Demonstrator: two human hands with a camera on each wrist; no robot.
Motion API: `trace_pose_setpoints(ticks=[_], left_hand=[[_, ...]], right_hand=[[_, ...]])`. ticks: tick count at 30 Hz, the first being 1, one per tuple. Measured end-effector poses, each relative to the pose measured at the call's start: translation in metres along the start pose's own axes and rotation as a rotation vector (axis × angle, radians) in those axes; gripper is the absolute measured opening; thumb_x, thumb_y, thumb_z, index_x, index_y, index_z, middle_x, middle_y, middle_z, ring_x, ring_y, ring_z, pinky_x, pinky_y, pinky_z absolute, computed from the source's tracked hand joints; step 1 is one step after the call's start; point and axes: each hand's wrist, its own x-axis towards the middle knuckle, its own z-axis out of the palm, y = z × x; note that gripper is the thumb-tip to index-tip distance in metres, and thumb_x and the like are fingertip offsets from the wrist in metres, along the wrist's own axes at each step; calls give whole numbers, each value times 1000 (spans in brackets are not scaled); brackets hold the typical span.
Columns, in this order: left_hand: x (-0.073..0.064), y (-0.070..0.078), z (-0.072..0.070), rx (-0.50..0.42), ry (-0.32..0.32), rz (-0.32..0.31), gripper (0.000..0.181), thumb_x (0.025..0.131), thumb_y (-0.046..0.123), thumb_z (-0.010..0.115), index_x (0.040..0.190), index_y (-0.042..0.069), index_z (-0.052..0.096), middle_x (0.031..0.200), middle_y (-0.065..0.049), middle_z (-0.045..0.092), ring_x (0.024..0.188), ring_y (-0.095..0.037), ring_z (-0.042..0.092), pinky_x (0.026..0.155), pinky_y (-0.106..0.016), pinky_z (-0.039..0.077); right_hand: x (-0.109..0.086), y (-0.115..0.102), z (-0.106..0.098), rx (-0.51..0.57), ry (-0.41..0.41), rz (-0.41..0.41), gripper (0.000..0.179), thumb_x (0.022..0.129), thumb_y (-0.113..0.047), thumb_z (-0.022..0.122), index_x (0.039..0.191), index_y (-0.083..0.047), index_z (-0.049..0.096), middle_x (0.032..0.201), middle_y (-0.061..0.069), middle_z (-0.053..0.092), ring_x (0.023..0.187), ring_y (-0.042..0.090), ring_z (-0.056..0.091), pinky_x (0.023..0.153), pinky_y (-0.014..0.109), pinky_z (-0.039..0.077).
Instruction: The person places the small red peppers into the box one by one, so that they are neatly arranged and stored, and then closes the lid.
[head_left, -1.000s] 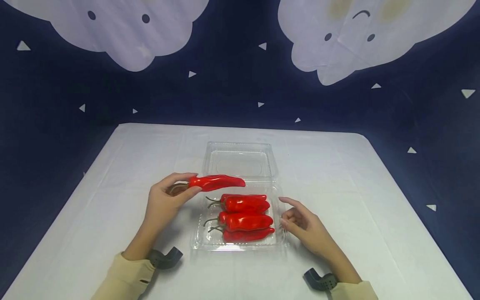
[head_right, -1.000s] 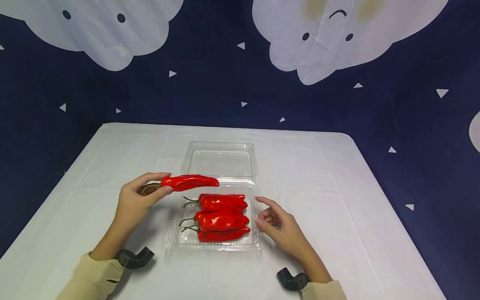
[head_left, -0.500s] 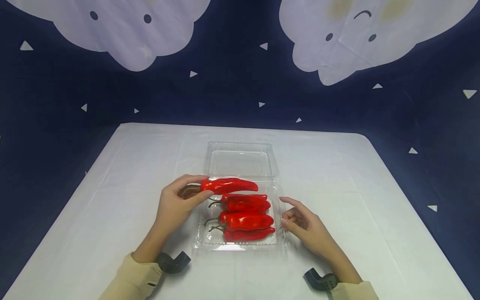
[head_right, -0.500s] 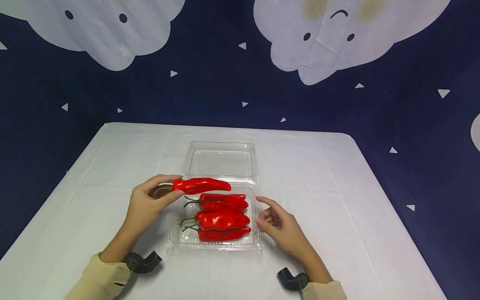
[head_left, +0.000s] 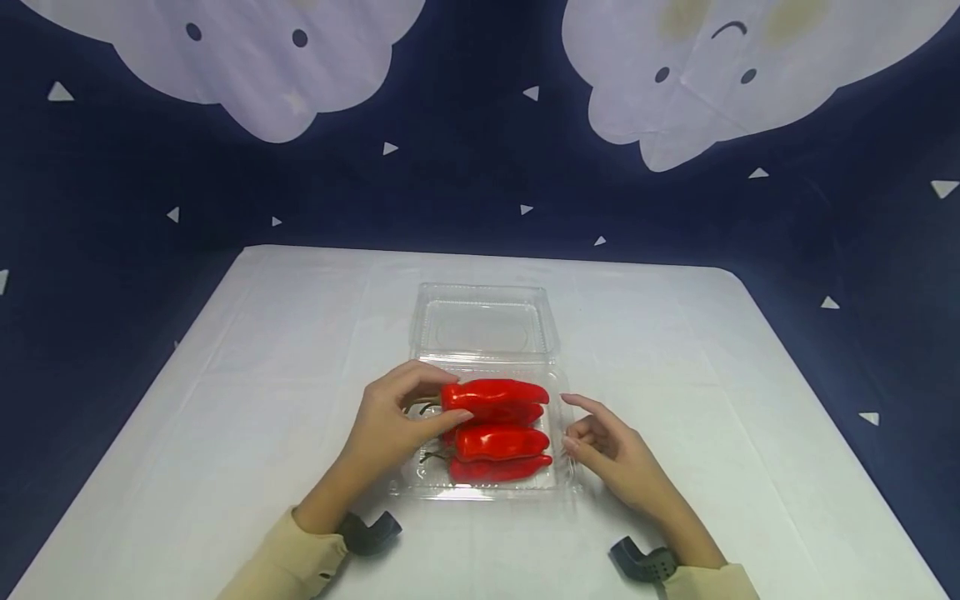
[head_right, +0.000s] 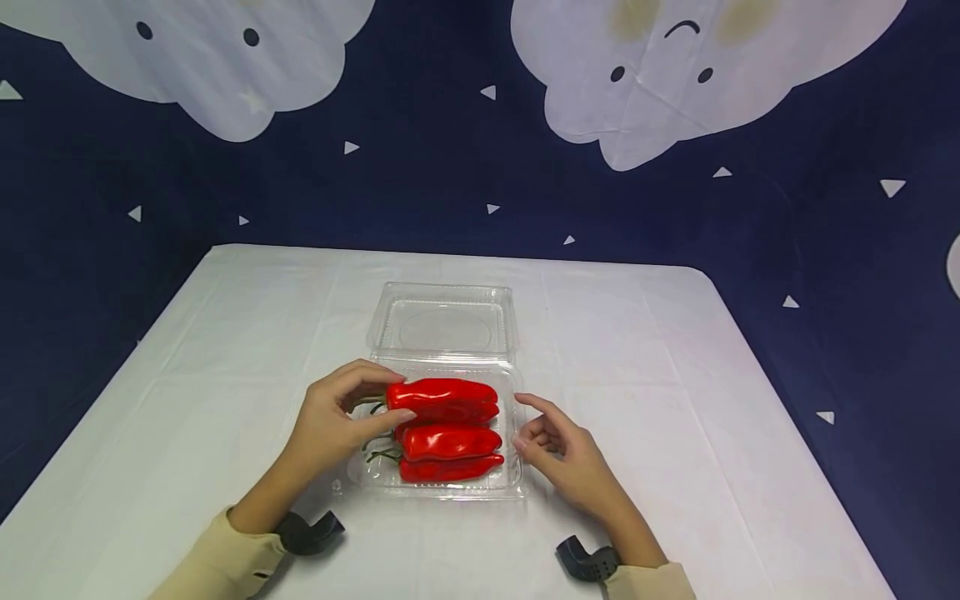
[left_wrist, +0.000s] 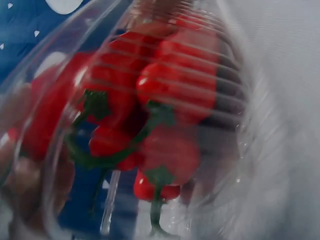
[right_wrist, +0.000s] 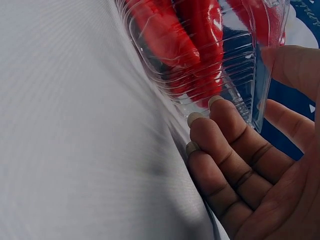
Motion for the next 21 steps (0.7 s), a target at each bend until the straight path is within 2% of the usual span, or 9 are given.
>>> trace_pose_setpoints(ticks=[4, 8, 13, 17, 21], left_hand=[[0, 3, 6, 76, -26, 76, 39, 80, 14, 89, 115, 19, 73, 112, 8, 69, 102, -12, 68, 87, -32, 60], [-1, 7, 8, 151, -53, 132, 38, 81, 14, 89, 115, 17, 72, 111, 7, 69, 98, -11, 66, 85, -32, 60], [-2, 7, 8, 180, -55, 152, 38, 81, 12, 88, 114, 17, 71, 110, 8, 68, 97, -10, 66, 83, -33, 61], [-3, 4, 8, 199, -97, 154, 38, 82, 14, 88, 114, 17, 69, 112, 7, 67, 97, -9, 66, 84, -32, 60], [-3, 2, 8, 242, -133, 186, 38, 82, 16, 88, 114, 16, 68, 114, 6, 67, 98, -9, 66, 84, -31, 60]], right_hand=[[0, 1, 0, -11, 5, -1, 55, 98, -19, 71, 148, -21, 50, 98, 1, 69, 85, 17, 68, 76, 28, 58], [0, 1, 0, -17, 6, 3, 55, 98, -19, 72, 148, -21, 50, 98, 0, 69, 85, 17, 68, 76, 28, 58], [0, 1, 0, -11, 2, -1, 55, 97, -19, 72, 148, -18, 50, 99, 0, 69, 85, 17, 68, 77, 28, 58], [0, 1, 1, -19, 6, 2, 55, 98, -20, 72, 148, -19, 50, 98, 0, 69, 84, 17, 68, 76, 28, 58], [0, 1, 1, -25, 8, 8, 55, 98, -20, 71, 148, -20, 50, 98, 0, 69, 84, 17, 67, 75, 28, 58]])
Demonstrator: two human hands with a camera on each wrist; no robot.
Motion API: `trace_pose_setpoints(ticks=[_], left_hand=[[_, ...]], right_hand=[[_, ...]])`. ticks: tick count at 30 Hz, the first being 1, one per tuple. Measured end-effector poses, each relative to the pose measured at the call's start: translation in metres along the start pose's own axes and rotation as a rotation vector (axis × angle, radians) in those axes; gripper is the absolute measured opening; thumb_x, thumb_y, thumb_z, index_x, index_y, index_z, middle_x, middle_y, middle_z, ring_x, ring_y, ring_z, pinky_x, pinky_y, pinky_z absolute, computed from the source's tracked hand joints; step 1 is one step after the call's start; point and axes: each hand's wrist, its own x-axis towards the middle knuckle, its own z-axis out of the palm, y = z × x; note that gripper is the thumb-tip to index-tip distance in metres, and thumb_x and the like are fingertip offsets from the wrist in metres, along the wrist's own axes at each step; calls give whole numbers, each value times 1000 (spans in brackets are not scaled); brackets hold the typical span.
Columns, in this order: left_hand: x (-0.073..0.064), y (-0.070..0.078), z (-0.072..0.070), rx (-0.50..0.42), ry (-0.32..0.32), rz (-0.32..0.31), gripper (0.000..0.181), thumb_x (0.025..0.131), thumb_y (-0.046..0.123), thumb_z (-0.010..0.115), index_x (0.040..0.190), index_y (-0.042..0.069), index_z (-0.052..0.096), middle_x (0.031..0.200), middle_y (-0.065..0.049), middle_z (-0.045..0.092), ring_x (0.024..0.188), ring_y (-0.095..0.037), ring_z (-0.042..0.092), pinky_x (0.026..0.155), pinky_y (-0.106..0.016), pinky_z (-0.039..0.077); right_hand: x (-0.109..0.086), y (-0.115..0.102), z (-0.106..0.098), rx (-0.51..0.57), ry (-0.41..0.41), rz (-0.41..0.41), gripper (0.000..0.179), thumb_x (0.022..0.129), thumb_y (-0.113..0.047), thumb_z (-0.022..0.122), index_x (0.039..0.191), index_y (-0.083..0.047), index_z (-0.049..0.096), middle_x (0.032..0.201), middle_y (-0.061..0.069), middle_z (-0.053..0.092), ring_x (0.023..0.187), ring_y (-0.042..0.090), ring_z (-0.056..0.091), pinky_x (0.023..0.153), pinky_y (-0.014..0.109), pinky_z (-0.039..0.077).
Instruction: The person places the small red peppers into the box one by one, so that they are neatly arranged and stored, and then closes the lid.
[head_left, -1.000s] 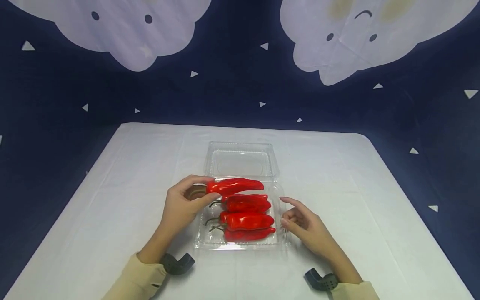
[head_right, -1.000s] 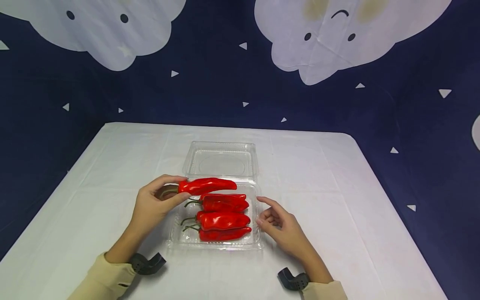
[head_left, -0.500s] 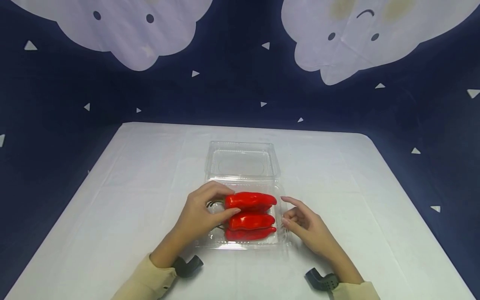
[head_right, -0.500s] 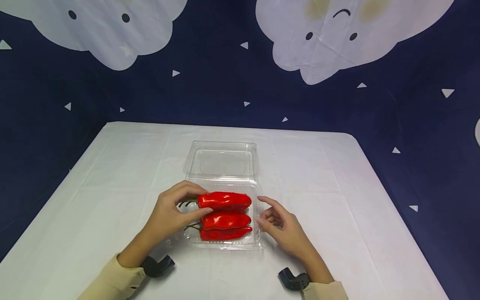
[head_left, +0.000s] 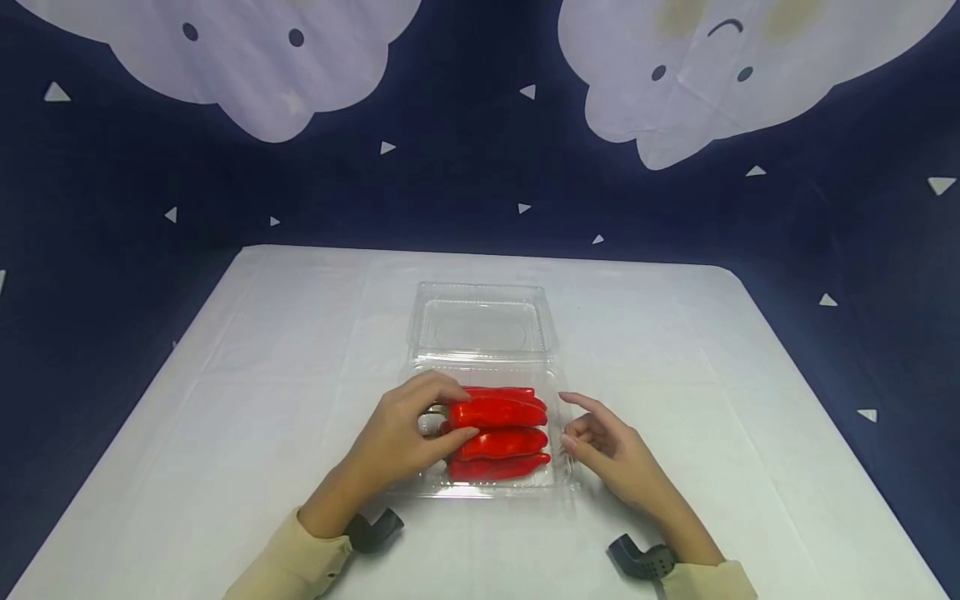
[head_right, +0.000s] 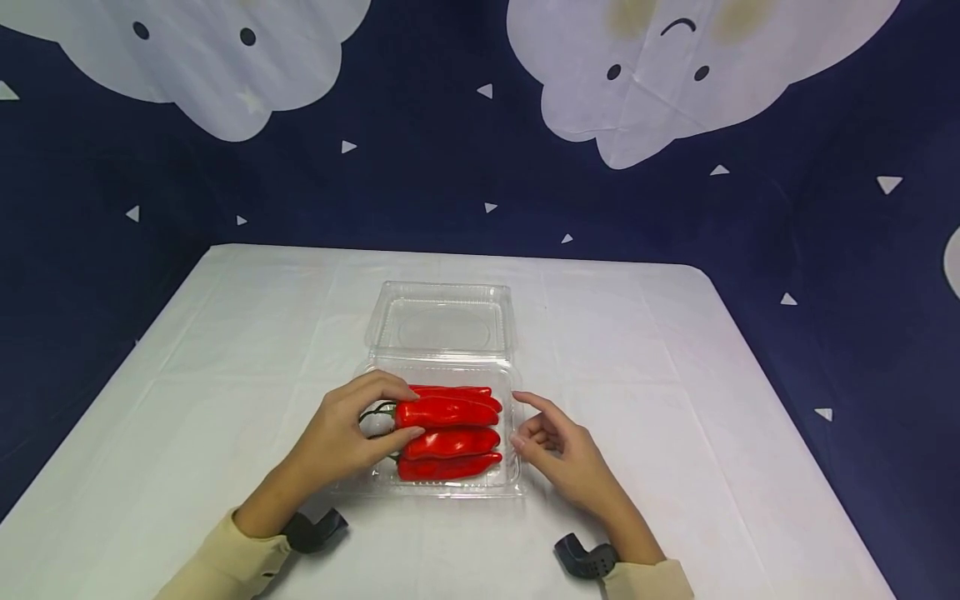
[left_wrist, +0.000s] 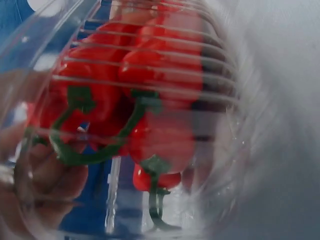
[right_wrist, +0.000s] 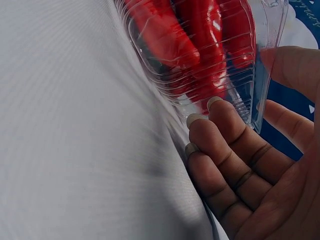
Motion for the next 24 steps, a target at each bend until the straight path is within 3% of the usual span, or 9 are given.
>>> trace_pose_setpoints(ticks=[4, 12, 24], left_hand=[[-1, 1, 0, 51, -7, 2, 41, 80, 18, 90, 114, 16, 69, 113, 7, 67, 98, -8, 65, 82, -30, 61], [0, 4, 6, 141, -21, -53, 48, 78, 31, 91, 119, 18, 71, 119, 8, 67, 101, -15, 63, 81, -31, 61], [1, 5, 2, 144, -6, -52, 47, 80, 34, 89, 121, 19, 71, 119, 8, 67, 103, -14, 63, 81, -33, 61]], right_hand=[[0, -1, 1, 0, -3, 3, 55, 98, -21, 71, 148, -21, 50, 98, 0, 69, 84, 17, 67, 75, 28, 58], [0, -1, 0, 5, -3, -17, 55, 98, -19, 71, 149, -18, 50, 99, 1, 69, 84, 16, 68, 74, 28, 58], [0, 0, 0, 0, 1, -1, 56, 98, -21, 72, 149, -20, 50, 99, -1, 69, 84, 17, 68, 75, 29, 58]])
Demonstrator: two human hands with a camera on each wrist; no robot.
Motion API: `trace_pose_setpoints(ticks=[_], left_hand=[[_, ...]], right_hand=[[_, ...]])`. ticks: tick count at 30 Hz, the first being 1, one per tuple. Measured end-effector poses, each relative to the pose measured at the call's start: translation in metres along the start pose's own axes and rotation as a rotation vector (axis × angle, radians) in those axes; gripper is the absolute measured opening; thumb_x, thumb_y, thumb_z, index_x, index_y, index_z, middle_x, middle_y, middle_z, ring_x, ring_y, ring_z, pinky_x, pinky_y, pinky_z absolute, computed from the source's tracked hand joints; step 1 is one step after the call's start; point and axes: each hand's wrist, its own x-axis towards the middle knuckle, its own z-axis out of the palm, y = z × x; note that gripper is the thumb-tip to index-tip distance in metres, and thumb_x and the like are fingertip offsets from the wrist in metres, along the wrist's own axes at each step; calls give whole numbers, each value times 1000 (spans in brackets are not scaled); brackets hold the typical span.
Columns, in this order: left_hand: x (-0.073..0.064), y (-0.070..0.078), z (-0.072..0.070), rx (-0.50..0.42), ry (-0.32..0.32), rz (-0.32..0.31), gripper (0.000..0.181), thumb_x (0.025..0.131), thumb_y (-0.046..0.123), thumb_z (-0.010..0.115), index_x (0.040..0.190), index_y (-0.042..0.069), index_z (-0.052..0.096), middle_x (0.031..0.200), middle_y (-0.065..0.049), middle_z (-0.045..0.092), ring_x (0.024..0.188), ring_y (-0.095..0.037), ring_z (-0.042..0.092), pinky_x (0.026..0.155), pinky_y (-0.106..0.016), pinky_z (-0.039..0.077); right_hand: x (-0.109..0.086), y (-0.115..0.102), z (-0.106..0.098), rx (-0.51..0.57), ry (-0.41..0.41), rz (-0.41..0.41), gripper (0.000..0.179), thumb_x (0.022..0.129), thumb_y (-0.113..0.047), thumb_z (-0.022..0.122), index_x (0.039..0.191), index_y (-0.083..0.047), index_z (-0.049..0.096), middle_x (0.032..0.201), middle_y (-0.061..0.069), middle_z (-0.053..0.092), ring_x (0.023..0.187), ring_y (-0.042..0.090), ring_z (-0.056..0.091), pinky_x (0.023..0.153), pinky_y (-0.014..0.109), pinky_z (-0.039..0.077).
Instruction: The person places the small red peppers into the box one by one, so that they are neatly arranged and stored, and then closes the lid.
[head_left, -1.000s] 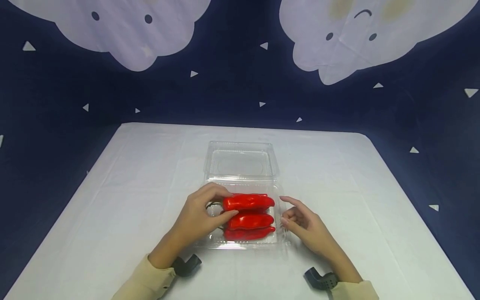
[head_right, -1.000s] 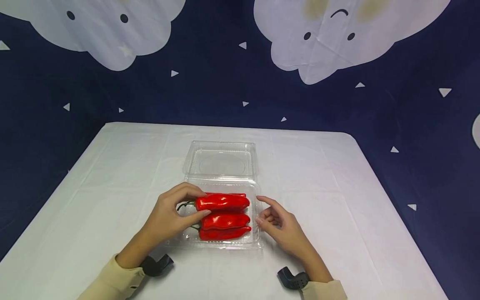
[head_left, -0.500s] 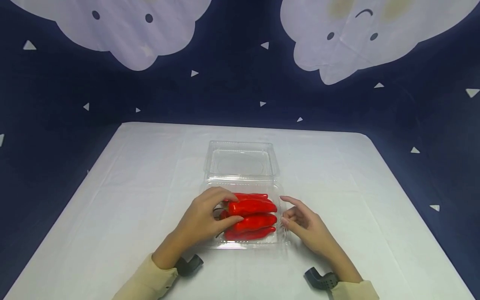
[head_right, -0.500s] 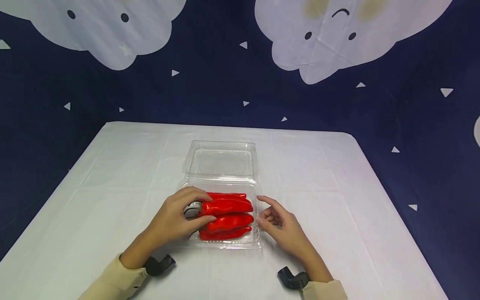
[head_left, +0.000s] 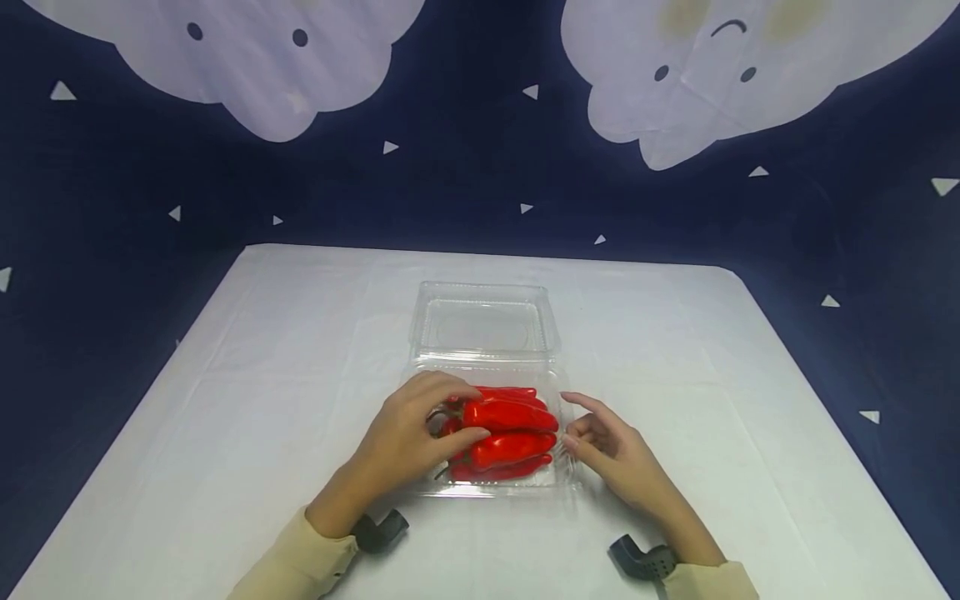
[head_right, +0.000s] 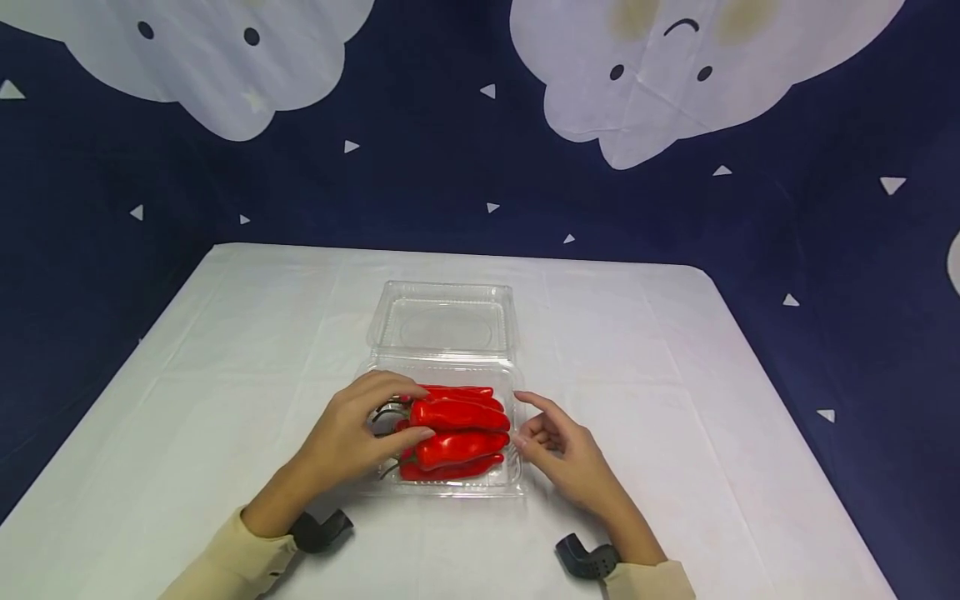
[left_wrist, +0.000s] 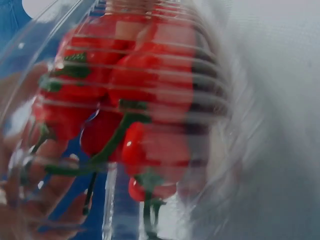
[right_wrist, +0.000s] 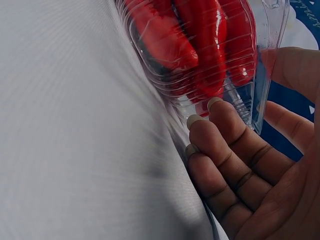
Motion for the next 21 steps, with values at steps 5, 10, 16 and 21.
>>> trace_pose_setpoints(ticks=[5, 10, 16, 21], left_hand=[[2, -6, -10, 0, 69, -16, 43, 82, 31, 88, 120, 20, 71, 120, 10, 68, 114, -10, 60, 95, -38, 56], [1, -17, -25, 4, 148, -151, 35, 87, 28, 84, 119, 21, 72, 121, 13, 68, 118, -9, 60, 102, -42, 52], [6, -39, -41, -66, 210, -287, 26, 95, 28, 75, 117, 14, 72, 116, 6, 71, 112, -14, 63, 98, -42, 52], [15, -70, -50, -104, 199, -454, 37, 102, 40, 63, 122, 9, 70, 122, -7, 70, 117, -24, 62, 101, -47, 51]], right_hand=[[0, -1, -1, 24, -3, -10, 56, 97, -18, 72, 148, -20, 50, 99, 0, 69, 84, 17, 68, 75, 29, 59], [1, -3, 0, 48, -13, -12, 56, 97, -17, 72, 148, -17, 50, 98, 1, 69, 83, 18, 68, 74, 30, 60], [1, -4, 0, 38, -12, -9, 56, 97, -17, 72, 148, -16, 50, 97, 1, 69, 82, 18, 68, 73, 29, 60], [0, -2, -1, 38, -10, -6, 56, 97, -17, 72, 148, -16, 50, 97, 1, 68, 82, 18, 67, 73, 29, 59]])
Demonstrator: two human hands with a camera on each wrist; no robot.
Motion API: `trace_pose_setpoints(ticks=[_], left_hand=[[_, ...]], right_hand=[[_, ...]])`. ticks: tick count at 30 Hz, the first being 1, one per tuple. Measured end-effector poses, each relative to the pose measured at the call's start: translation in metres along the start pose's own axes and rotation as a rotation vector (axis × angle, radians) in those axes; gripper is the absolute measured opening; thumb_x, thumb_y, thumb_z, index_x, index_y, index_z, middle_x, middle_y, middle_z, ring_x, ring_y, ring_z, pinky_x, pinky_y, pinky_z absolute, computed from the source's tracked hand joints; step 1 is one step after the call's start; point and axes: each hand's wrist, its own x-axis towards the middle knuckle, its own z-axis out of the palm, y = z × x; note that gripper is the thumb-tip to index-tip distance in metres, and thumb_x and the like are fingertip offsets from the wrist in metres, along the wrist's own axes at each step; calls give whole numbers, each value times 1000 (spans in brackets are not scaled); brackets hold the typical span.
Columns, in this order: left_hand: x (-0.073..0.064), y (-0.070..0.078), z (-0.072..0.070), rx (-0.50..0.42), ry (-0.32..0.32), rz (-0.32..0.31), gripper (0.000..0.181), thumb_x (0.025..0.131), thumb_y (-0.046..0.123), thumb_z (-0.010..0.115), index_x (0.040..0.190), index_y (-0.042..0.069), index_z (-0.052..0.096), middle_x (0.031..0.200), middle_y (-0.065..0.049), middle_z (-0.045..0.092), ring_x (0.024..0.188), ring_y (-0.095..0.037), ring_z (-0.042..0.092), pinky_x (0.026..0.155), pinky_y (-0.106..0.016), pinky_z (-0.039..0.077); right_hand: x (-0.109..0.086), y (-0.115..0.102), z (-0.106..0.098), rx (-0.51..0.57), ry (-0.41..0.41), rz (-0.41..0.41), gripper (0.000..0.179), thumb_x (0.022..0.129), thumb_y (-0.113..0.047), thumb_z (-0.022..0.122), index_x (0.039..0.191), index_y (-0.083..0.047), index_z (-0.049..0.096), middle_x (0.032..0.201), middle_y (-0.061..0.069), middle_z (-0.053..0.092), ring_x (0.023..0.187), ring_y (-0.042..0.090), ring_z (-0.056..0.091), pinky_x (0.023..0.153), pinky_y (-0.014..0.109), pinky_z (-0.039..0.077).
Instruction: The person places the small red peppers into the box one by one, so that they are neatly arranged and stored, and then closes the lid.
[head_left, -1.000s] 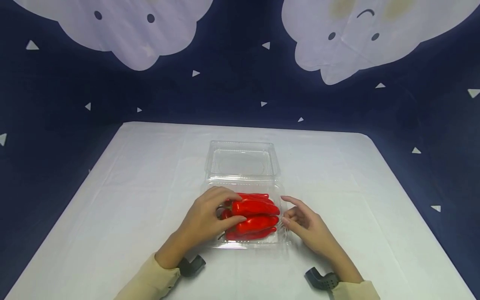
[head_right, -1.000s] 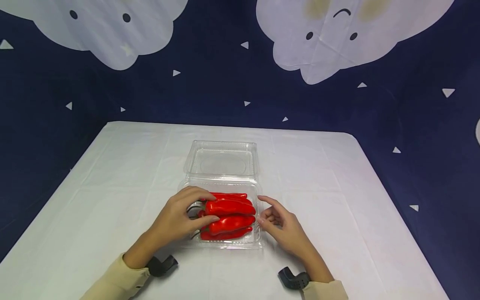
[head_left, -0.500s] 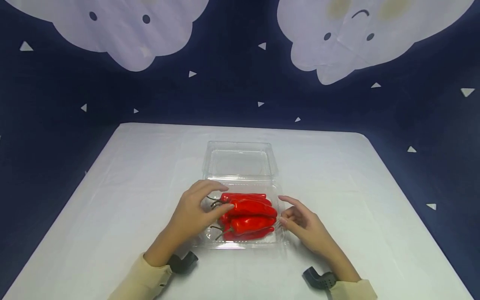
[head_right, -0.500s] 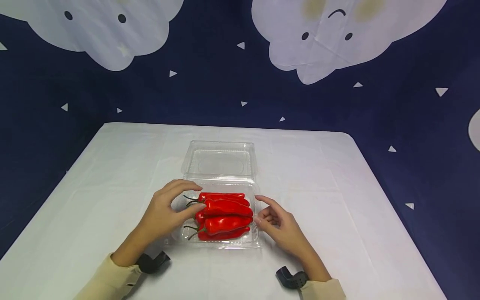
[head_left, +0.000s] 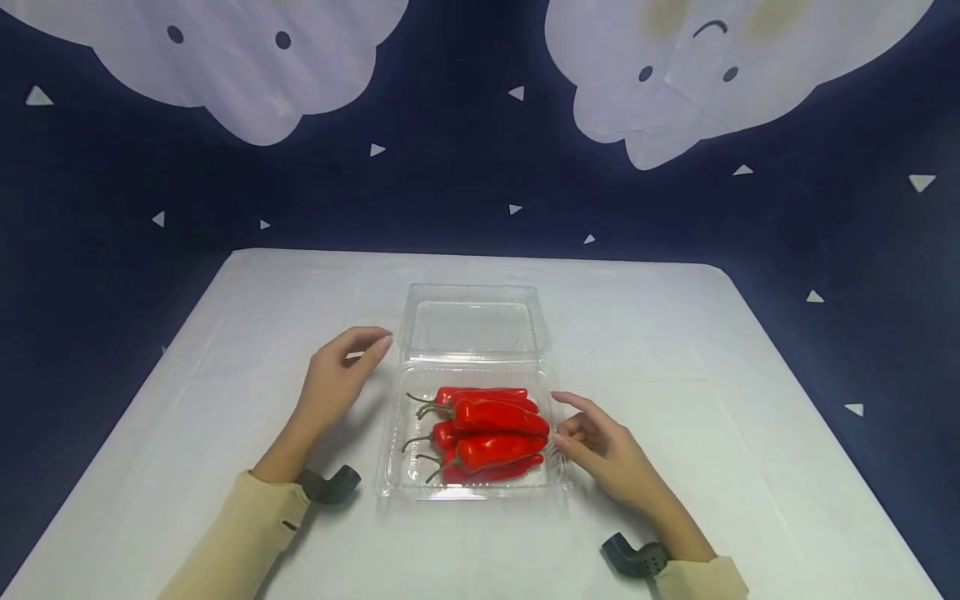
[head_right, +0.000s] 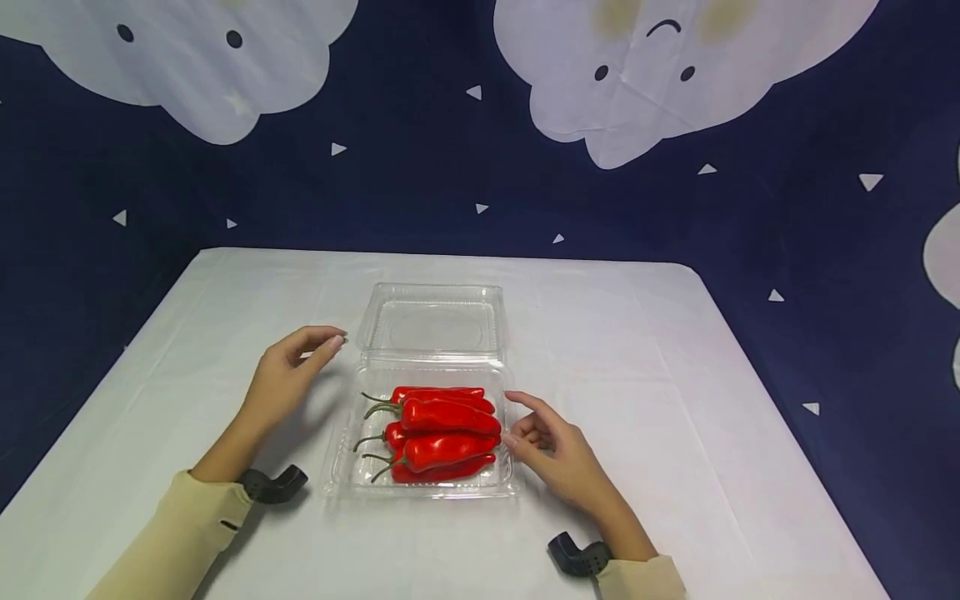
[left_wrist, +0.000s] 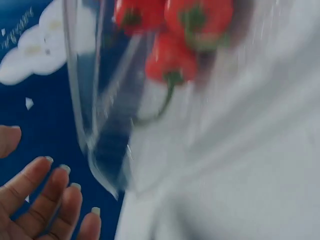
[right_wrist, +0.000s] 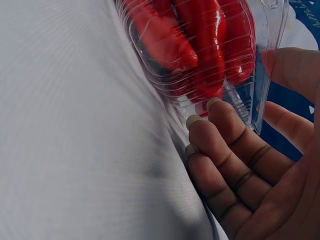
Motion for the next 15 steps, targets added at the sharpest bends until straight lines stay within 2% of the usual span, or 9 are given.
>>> trace_pose_setpoints(ticks=[4, 7, 10, 15], left_hand=[[16, -17, -1, -3, -35, -130, 48, 104, 45, 56, 131, 7, 64, 131, -14, 65, 119, -31, 63, 99, -49, 52], [24, -25, 3, -62, -53, -191, 49, 105, 42, 56, 135, 4, 61, 132, -18, 63, 115, -34, 66, 95, -43, 56], [31, -28, 9, -95, -64, -223, 48, 105, 39, 57, 135, 2, 60, 129, -20, 64, 111, -34, 67, 94, -38, 57], [40, -32, 19, -78, -82, -241, 47, 105, 38, 58, 131, 0, 63, 120, -20, 69, 104, -31, 67, 91, -37, 57]], right_hand=[[0, 1, 0, 10, -3, 0, 56, 97, -16, 72, 148, -16, 50, 97, 2, 69, 82, 18, 67, 73, 29, 59], [0, 2, 0, 11, -4, -5, 56, 97, -16, 72, 148, -17, 50, 97, 2, 68, 82, 19, 67, 72, 29, 59], [0, 3, 0, 3, -1, -4, 56, 97, -17, 72, 148, -17, 50, 97, 2, 68, 83, 18, 67, 72, 29, 58], [0, 2, -1, -6, 4, 5, 55, 97, -18, 72, 148, -18, 51, 97, 1, 68, 83, 18, 67, 73, 28, 58]])
